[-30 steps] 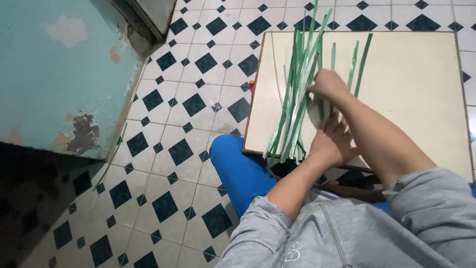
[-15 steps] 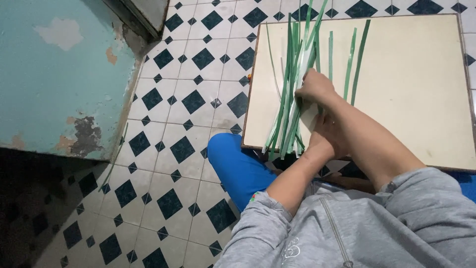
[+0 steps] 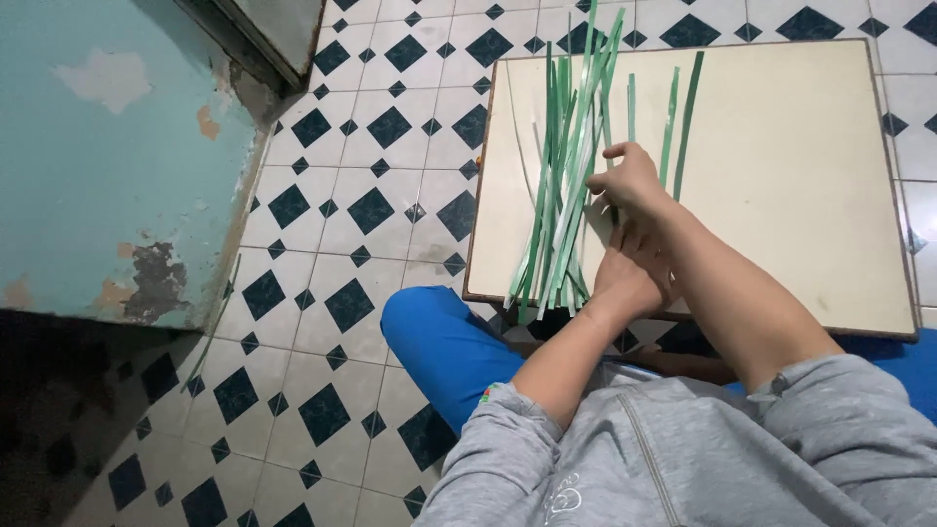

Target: The person is weaving green plastic strips together on a white board to create a woven mat or bag component.

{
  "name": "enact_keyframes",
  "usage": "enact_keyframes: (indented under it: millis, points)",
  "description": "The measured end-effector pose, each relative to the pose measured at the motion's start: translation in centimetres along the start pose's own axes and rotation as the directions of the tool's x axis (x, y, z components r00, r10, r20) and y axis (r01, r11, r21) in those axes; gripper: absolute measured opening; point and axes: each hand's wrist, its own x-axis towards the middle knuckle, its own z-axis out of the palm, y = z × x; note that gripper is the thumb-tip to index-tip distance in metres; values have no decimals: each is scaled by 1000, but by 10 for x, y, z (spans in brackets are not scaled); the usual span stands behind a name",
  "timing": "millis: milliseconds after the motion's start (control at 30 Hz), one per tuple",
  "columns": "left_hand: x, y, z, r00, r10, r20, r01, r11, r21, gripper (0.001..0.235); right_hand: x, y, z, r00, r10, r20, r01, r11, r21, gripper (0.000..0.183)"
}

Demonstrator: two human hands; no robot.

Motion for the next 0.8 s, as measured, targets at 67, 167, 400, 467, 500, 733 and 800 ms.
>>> enact_keyframes:
  millis: [67, 167, 400, 467, 500, 733, 800]
  points:
    - [0, 1, 0, 994, -3, 113, 7, 999, -38, 50, 0, -4, -3, 1000, -8, -2, 8, 999, 45, 60]
    - [0, 0, 15, 993, -6, -116, -14, 985, -171, 39, 2, -7, -9, 998, -53, -20, 54, 995, 86, 59]
    - [8, -4, 29, 984, 10, -178, -36, 989, -143, 44, -4, -12, 7, 996, -16, 93, 57, 885, -462, 37]
    - [5, -6, 25, 992, -2, -128, -16, 990, -139, 45, -3, -5, 13, 995, -23, 94, 68, 862, -502, 39]
    - [4, -7, 23, 997, -12, -78, 1, 991, -137, 46, -1, 1, 17, 996, -32, 78, 66, 867, -493, 40]
    - [4, -10, 8, 986, -53, 156, 72, 991, -116, 55, -4, 17, 16, 999, -4, -44, 2, 999, -44, 61]
    - [5, -11, 5, 977, -64, 203, 87, 991, -106, 57, 2, 22, 11, 999, -13, -53, 14, 1000, 15, 60]
